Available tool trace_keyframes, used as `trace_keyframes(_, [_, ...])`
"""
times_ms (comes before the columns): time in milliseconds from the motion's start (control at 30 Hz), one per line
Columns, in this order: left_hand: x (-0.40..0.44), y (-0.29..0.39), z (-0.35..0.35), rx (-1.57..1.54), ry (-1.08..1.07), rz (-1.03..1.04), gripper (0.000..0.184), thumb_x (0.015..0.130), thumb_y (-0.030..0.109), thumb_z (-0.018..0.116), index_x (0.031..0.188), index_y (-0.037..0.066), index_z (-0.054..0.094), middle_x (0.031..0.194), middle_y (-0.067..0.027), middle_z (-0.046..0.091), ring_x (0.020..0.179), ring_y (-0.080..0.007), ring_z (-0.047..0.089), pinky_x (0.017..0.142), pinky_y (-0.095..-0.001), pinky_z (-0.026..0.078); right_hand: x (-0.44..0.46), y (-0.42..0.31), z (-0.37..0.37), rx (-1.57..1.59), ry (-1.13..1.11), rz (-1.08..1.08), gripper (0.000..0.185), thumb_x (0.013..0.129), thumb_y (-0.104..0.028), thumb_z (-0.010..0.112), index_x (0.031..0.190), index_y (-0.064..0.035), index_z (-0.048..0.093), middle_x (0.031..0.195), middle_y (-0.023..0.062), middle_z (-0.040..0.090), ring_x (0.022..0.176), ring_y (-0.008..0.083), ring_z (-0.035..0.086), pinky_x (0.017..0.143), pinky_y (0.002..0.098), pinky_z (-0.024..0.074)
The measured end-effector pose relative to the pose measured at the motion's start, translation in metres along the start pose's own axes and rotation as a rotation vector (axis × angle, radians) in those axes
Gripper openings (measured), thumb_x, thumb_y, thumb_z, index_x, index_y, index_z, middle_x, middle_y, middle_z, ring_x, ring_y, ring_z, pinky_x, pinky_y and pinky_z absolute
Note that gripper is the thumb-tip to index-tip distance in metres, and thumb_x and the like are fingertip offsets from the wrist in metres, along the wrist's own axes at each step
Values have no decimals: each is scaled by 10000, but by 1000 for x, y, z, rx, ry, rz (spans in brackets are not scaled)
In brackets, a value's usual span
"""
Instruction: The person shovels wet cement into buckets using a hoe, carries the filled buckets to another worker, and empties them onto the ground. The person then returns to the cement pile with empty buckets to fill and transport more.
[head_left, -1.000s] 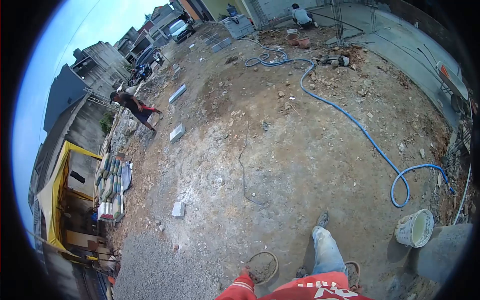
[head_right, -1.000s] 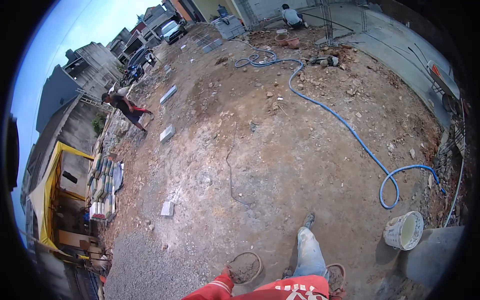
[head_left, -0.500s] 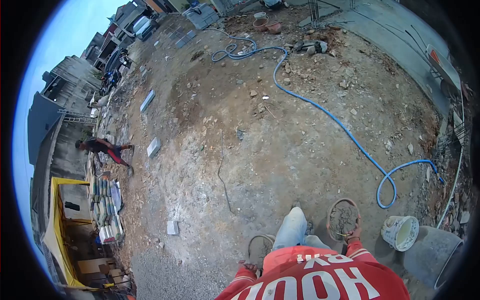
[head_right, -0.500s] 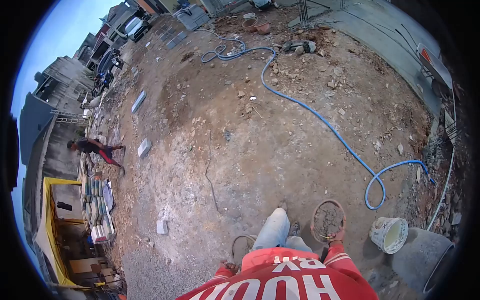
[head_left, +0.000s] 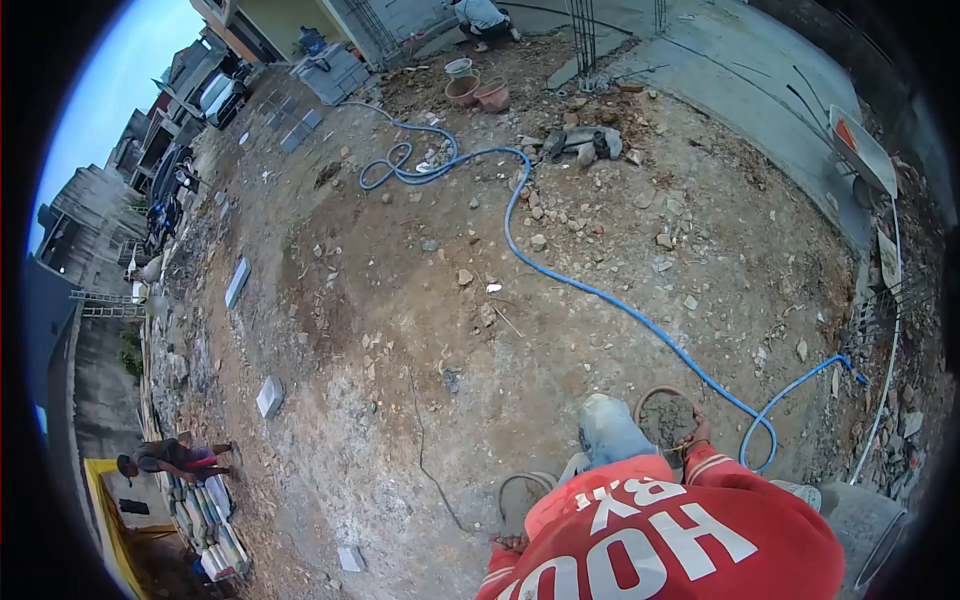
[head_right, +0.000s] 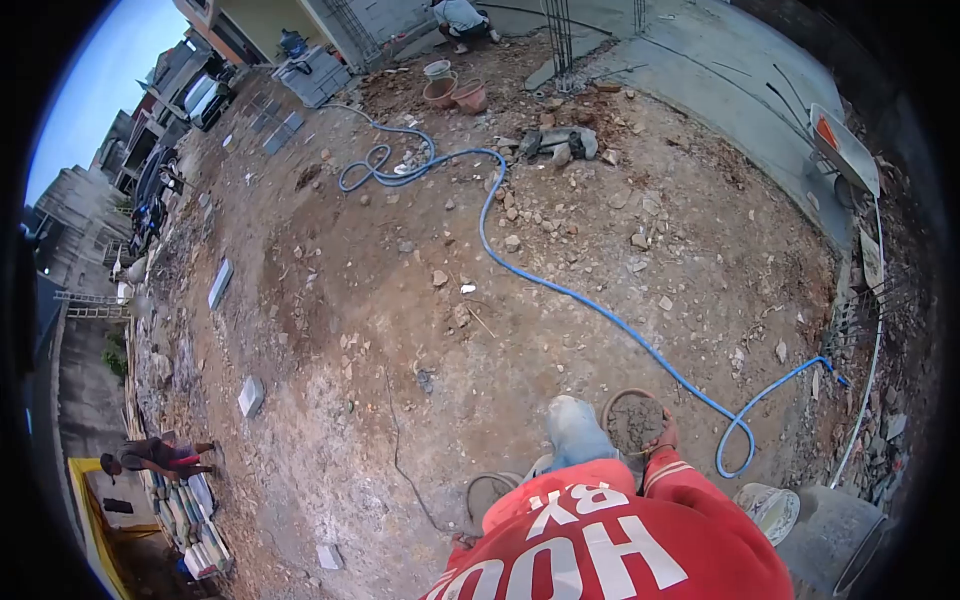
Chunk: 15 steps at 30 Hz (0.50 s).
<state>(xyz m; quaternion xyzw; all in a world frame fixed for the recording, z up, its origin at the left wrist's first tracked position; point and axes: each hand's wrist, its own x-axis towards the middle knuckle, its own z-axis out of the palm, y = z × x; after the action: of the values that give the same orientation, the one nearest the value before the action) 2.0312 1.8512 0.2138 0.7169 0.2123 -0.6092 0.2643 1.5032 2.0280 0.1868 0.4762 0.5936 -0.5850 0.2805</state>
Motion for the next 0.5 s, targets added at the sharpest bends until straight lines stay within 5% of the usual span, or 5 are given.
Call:
trace_keyframes(333, [9,110,299,165,-99,106,447,667,422,520,517,161,189,466,-65,258,462,-257,287,520,-411,310,61,-63,244,-35,33,-1,270,818,-450,507,926,-203,505,539,26,330,374,195,360,391,424,384])
trace_keyframes(433, [11,160,402,190,-40,18,452,703,405,513,522,169,173,460,-42,226,438,-238,254,519,-401,305,56,-89,330,92,-31,11,504,838,-496,529,1206,-153,506,549,13,284,399,171,328,388,420,337])
trace_keyframes(500, [-9,174,459,83,38,41,444,724,388,509,523,176,174,453,-20,213,416,-215,220,517,-389,296,63,-115,385,111,-4,50,481,840,-473,534,1194,-149,514,551,12,281,407,166,325,390,416,335])
